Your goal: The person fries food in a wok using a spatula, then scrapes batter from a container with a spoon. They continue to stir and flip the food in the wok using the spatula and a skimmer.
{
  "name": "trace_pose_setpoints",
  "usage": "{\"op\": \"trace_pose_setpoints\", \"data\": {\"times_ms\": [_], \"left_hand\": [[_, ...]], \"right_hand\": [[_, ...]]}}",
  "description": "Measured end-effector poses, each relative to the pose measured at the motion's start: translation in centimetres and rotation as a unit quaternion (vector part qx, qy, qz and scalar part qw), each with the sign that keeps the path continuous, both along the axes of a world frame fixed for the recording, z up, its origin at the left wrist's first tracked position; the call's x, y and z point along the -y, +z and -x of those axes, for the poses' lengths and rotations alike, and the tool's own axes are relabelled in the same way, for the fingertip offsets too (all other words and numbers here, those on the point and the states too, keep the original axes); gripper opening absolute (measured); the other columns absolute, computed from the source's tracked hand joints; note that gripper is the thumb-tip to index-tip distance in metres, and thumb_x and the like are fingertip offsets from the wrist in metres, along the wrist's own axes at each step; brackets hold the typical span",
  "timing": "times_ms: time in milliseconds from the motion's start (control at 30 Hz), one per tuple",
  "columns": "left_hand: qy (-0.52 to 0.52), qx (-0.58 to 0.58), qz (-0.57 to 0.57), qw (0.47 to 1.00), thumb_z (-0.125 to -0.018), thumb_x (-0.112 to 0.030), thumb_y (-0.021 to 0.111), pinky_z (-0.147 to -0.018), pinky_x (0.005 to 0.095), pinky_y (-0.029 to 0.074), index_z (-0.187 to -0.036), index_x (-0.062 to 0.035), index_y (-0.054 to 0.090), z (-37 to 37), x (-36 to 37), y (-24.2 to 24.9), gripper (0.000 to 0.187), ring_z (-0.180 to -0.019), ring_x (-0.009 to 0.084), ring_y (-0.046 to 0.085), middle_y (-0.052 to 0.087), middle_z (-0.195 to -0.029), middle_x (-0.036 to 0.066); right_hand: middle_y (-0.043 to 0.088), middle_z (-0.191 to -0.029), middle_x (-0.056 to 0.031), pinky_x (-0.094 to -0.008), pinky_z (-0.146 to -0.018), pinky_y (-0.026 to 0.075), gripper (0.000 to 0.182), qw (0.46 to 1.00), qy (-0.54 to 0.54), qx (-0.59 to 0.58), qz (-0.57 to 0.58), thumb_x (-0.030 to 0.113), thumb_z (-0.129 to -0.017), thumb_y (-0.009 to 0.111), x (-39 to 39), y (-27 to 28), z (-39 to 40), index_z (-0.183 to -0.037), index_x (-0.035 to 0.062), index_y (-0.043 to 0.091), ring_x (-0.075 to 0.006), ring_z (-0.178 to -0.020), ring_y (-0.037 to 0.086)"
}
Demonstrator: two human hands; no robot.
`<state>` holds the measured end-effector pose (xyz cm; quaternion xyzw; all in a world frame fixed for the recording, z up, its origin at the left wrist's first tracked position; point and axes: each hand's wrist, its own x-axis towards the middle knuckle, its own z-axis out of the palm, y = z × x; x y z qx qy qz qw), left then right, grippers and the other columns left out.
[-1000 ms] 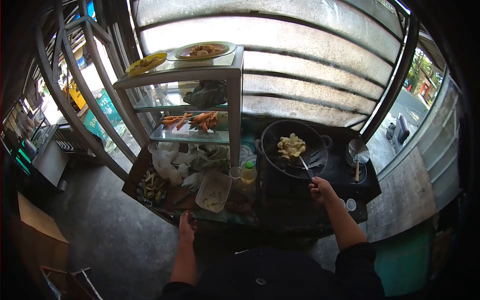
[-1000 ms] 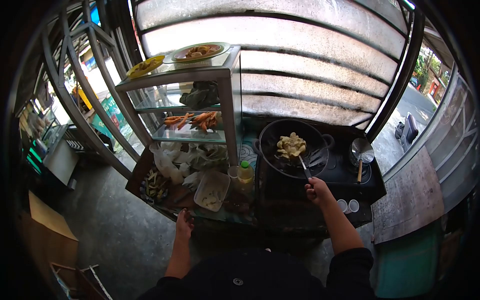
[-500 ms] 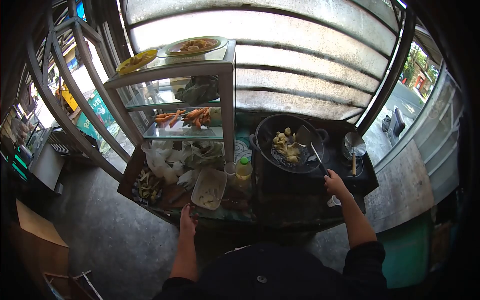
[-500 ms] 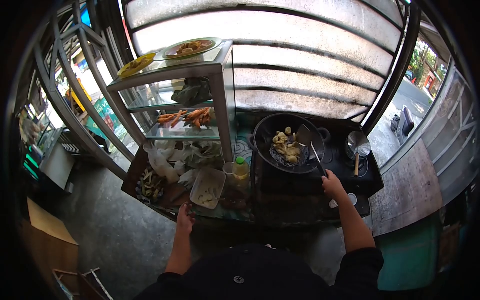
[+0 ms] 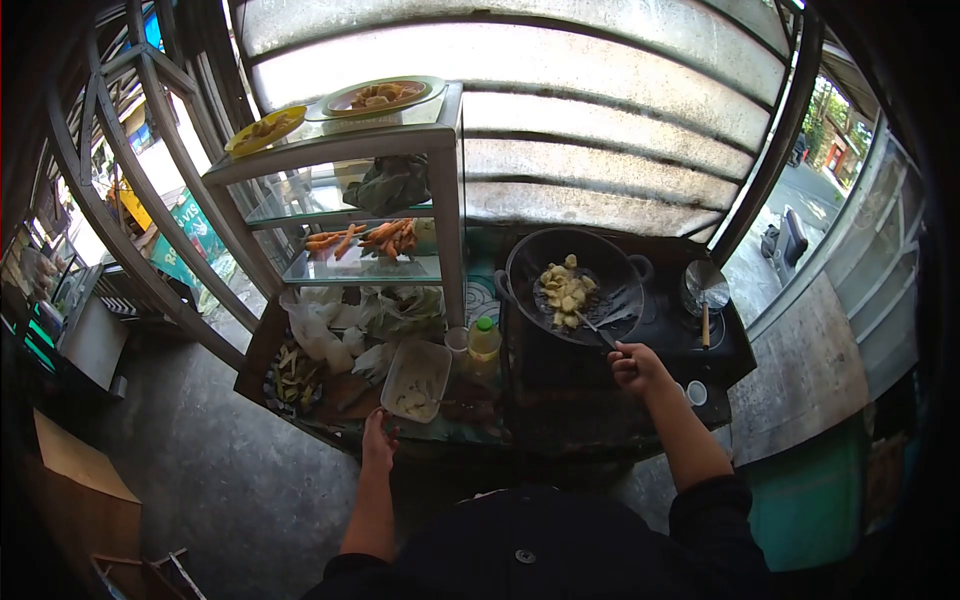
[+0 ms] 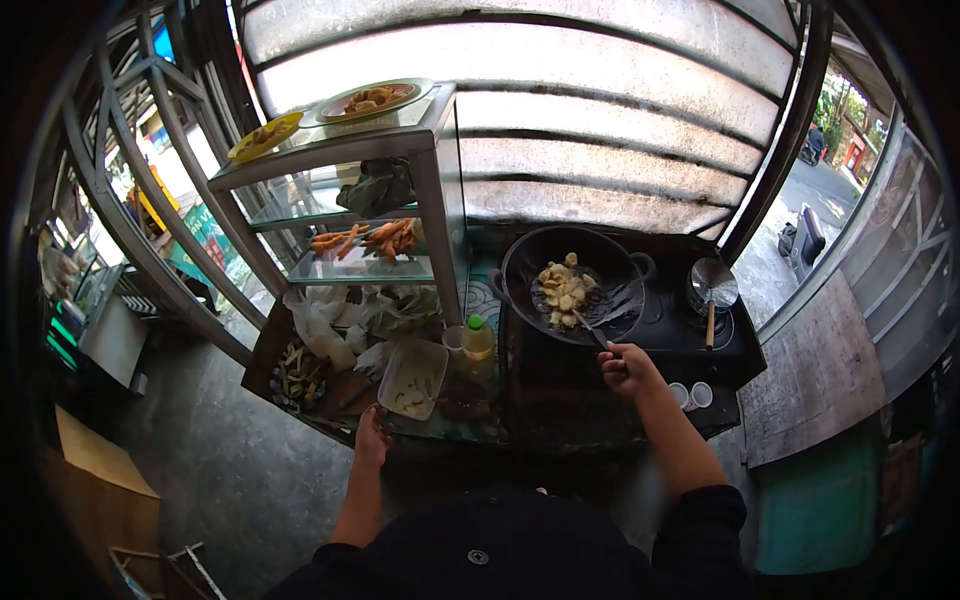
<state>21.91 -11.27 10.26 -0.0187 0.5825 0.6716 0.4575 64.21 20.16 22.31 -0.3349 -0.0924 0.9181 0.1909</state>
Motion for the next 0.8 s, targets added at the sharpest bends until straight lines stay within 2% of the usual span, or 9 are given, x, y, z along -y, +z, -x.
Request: {"op": "trace_pose_setpoints", "data": {"times_ms": [33, 133, 267, 333, 367, 433, 667, 733, 800], "left_hand": [[-0.007, -0.001, -0.007, 1.0, -0.09, -0.035, 0.049, -0.06, 0.026, 0.037, -0.113, -0.0254, 0.05, 0.0, -0.2, 0.3, 0.025, -0.077, 0.0106, 0.051, 0.053, -0.101, -0.008], [-0.002, -0.009, -0.006, 1.0, -0.09, -0.035, 0.049, -0.06, 0.0261, 0.037, -0.113, -0.0255, 0.05, 0.1, -0.6, 0.5, 0.024, -0.077, 0.0106, 0.051, 0.053, -0.1, -0.008], [-0.001, -0.01, -0.009, 1.0, -0.091, -0.035, 0.048, -0.06, 0.0262, 0.037, -0.113, -0.0253, 0.05, 0.2, -0.5, -0.1, 0.024, -0.077, 0.0106, 0.051, 0.053, -0.1, -0.008], [-0.002, -0.008, -0.003, 1.0, -0.091, -0.036, 0.048, -0.06, 0.0263, 0.037, -0.113, -0.0252, 0.05, 0.0, -0.5, -0.1, 0.025, -0.077, 0.0106, 0.052, 0.053, -0.1, -0.008], [-0.002, -0.008, -0.003, 1.0, -0.091, -0.036, 0.048, -0.06, 0.0263, 0.037, -0.113, -0.0252, 0.05, -0.1, -0.5, -0.1, 0.025, -0.077, 0.0106, 0.052, 0.053, -0.1, -0.008], [0.002, -0.01, 0.0, 1.0, -0.091, -0.036, 0.048, -0.059, 0.0261, 0.037, -0.113, -0.0251, 0.05, -0.3, -0.5, 0.1, 0.025, -0.077, 0.0105, 0.052, 0.053, -0.1, -0.007], [0.012, -0.019, -0.01, 1.0, -0.091, -0.035, 0.048, -0.059, 0.026, 0.037, -0.113, -0.025, 0.05, -0.7, -0.8, 0.5, 0.025, -0.077, 0.0105, 0.052, 0.054, -0.099, -0.007], [0.023, -0.022, -0.008, 0.999, -0.091, -0.035, 0.048, -0.059, 0.0264, 0.038, -0.114, -0.0249, 0.05, -1.2, -0.8, 0.8, 0.025, -0.076, 0.0105, 0.052, 0.054, -0.099, -0.007], [0.032, -0.023, -0.005, 0.999, -0.091, -0.035, 0.048, -0.06, 0.0266, 0.038, -0.114, -0.0251, 0.05, -2.2, -0.8, 1.4, 0.025, -0.076, 0.0106, 0.052, 0.054, -0.1, -0.007]], "right_hand": [[0.047, -0.07, -0.0012, -0.0166, -0.036, 0.023, 0.011, 1.0, -0.002, -0.001, -0.001, 0.019, -0.093, 0.045, -0.1, -0.4, 0.0, -0.091, 0.0108, 0.038, -0.0033, -0.044, 0.036], [0.047, -0.07, -0.0003, -0.0152, -0.037, 0.026, 0.007, 0.983, -0.05, 0.143, -0.103, 0.018, -0.093, 0.045, 1.8, 1.5, 1.7, -0.091, 0.013, 0.04, -0.0025, -0.043, 0.036], [0.047, -0.068, 0.0021, -0.0147, -0.036, 0.027, 0.007, 0.969, -0.02, 0.165, -0.181, 0.019, -0.093, 0.045, 3.0, 2.9, 0.5, -0.096, 0.0119, 0.044, -0.002, -0.042, 0.036], [0.046, -0.069, 0.0018, -0.0142, -0.037, 0.029, 0.019, 0.94, 0.028, 0.224, -0.256, 0.017, -0.093, 0.045, 3.3, 3.7, -0.3, -0.112, 0.0117, 0.044, -0.0021, -0.044, 0.037], [0.046, -0.069, 0.0018, -0.0142, -0.037, 0.029, 0.019, 0.94, 0.027, 0.224, -0.255, 0.017, -0.093, 0.045, 3.2, 3.5, -0.7, -0.112, 0.0117, 0.044, -0.0021, -0.044, 0.037], [0.046, -0.07, 0.0003, -0.016, -0.038, 0.029, 0.031, 0.913, 0.058, 0.259, -0.309, 0.016, -0.093, 0.045, 2.9, 2.9, -2.0, -0.123, 0.0116, 0.042, -0.0036, -0.046, 0.038], [0.046, -0.069, 0.0002, -0.0177, -0.042, 0.034, 0.036, 0.873, 0.072, 0.301, -0.378, 0.013, -0.092, 0.047, 1.8, 4.1, -5.9, -0.127, 0.0063, 0.042, -0.0057, -0.054, 0.042], [0.048, -0.069, -0.0015, -0.0202, -0.042, 0.035, 0.036, 0.813, 0.078, 0.395, -0.421, 0.014, -0.091, 0.047, 1.1, 5.1, -6.7, -0.127, 0.0062, 0.043, -0.007, -0.054, 0.043], [0.048, -0.07, -0.0023, -0.021, -0.043, 0.035, 0.038, 0.779, 0.064, 0.441, -0.441, 0.014, -0.091, 0.047, 0.0, 4.4, -7.4, -0.128, 0.0062, 0.042, -0.0077, -0.054, 0.044]]}}
